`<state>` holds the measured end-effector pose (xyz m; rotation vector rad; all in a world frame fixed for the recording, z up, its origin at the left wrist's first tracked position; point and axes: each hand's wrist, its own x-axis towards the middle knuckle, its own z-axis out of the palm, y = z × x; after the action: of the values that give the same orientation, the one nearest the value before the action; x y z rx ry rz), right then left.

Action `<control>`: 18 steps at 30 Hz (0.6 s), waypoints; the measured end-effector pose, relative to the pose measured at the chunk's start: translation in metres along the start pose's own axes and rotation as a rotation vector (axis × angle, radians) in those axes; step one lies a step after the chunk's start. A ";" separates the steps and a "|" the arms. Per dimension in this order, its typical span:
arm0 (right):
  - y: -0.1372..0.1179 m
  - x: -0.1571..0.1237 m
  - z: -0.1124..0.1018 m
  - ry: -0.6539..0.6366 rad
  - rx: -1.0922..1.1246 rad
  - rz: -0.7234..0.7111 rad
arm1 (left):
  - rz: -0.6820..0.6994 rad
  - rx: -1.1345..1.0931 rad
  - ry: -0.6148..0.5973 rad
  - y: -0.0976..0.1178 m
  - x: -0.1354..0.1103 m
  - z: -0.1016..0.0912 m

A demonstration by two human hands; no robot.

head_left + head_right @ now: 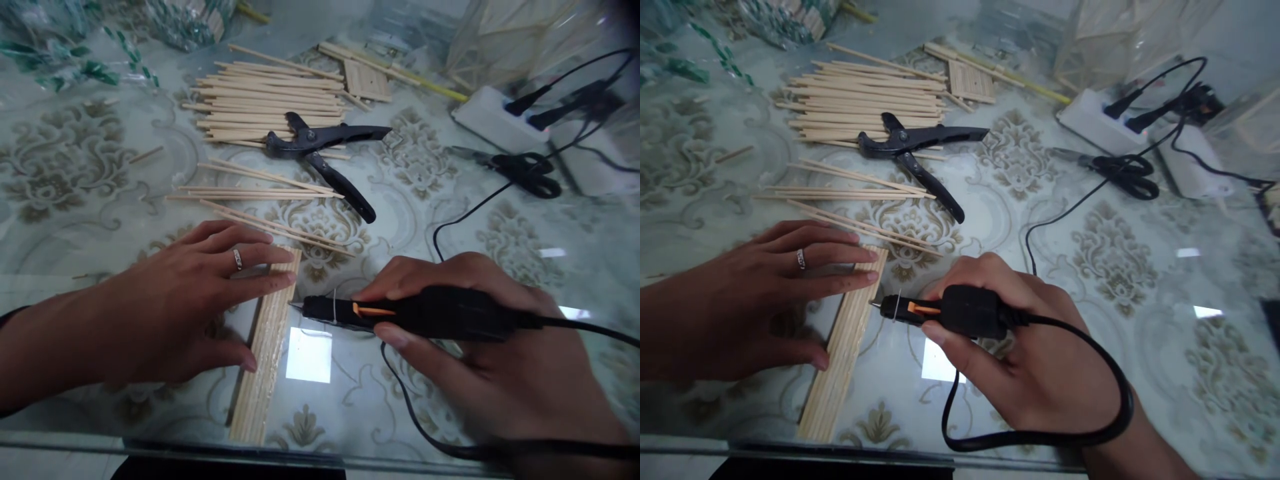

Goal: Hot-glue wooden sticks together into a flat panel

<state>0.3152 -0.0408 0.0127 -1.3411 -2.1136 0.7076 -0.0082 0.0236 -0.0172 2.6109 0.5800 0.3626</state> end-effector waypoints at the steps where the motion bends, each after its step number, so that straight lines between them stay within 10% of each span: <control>1: 0.001 0.000 0.000 0.008 -0.004 -0.002 | 0.001 -0.002 0.003 0.000 0.000 0.000; 18: -0.015 0.000 -0.001 -0.126 0.104 0.072 | 0.007 0.003 -0.006 -0.001 0.000 -0.001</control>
<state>0.3062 -0.0460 0.0240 -1.3532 -2.1028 0.9407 -0.0093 0.0251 -0.0168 2.6165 0.5699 0.3563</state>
